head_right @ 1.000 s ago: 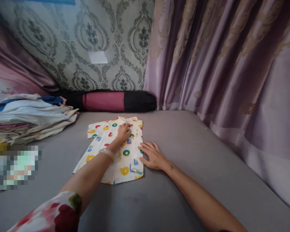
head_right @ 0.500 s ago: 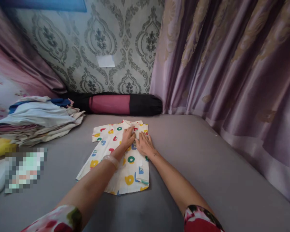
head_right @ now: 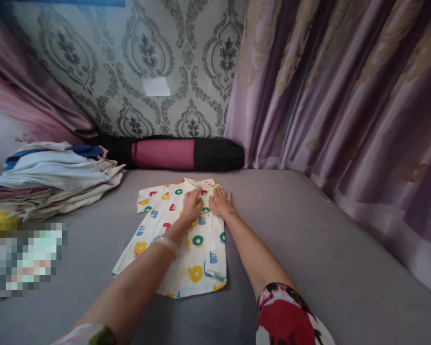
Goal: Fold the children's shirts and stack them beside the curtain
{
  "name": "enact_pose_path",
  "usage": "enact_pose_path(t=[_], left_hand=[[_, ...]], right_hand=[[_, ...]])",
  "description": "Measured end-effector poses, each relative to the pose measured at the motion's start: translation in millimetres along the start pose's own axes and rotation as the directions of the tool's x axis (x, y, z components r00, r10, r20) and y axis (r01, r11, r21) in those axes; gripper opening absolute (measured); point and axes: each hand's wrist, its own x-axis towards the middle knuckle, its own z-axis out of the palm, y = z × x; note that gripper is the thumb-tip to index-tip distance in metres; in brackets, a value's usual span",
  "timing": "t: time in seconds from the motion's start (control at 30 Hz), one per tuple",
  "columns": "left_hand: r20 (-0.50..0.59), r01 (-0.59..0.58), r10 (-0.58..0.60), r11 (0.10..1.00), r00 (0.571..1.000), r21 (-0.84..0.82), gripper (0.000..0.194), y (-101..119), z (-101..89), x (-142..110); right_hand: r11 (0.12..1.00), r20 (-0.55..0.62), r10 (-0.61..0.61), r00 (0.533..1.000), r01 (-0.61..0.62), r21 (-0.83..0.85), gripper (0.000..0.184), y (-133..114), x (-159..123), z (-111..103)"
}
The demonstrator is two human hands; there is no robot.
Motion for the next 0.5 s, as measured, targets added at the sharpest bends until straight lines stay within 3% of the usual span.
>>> enact_pose_path(t=[0.33,0.5], left_hand=[[-0.014,-0.034,0.034,0.998,0.999,-0.046,0.059,-2.9,0.6,-1.3],[0.002,-0.07,0.071,0.994,0.997,-0.08,0.059,0.2,-3.0,-5.1]], right_hand=[[0.999,-0.065,0.04,0.997,-0.04,0.005,0.055,7.1,16.9,7.2],[1.0,0.002,0.003,1.0,-0.003,0.015,0.056,18.2,19.8,0.4]])
